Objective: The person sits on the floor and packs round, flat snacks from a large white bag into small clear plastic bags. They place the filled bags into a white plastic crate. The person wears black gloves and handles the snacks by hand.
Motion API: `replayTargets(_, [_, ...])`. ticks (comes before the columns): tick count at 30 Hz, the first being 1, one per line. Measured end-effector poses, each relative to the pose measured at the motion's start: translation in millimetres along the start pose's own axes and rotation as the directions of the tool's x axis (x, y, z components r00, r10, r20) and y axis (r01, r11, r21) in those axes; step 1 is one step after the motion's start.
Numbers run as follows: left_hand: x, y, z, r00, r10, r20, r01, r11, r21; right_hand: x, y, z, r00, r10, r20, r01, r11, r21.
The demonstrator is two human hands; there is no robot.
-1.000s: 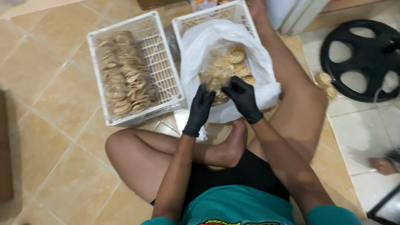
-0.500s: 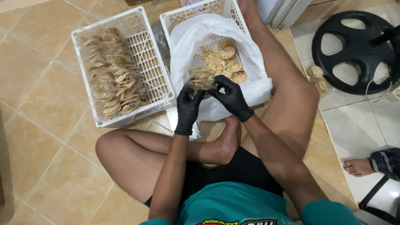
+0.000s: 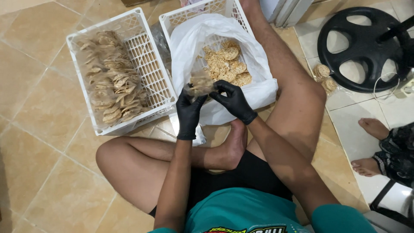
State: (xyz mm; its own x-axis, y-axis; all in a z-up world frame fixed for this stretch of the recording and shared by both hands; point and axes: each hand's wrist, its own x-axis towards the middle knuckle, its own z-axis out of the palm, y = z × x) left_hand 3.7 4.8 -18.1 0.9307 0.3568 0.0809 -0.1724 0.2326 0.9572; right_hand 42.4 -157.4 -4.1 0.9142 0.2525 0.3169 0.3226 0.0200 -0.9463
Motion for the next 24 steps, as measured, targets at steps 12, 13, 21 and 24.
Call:
replayTargets(12, [-7,42,8,0.995,-0.007,0.095,0.001,0.998,0.062,0,34,-6,0.991,-0.107,-0.086,0.1,0.991,-0.085])
replayTargets(13, [-6,37,5,0.997,-0.003,0.074,-0.002,0.998,0.069,0,27,-7,0.992,-0.105,-0.068,0.1,0.992,-0.071])
replayTargets(21, [-19,64,9,0.964,-0.149,0.221,0.099,0.97,0.223,6,3,-1,0.986,0.133,-0.104,-0.13,0.991,0.041])
replayTargets(24, [-17,68,3,0.958,-0.214,0.193,0.122,0.908,0.401,1,-10,4,0.986,0.14,-0.086,-0.131,0.986,0.106])
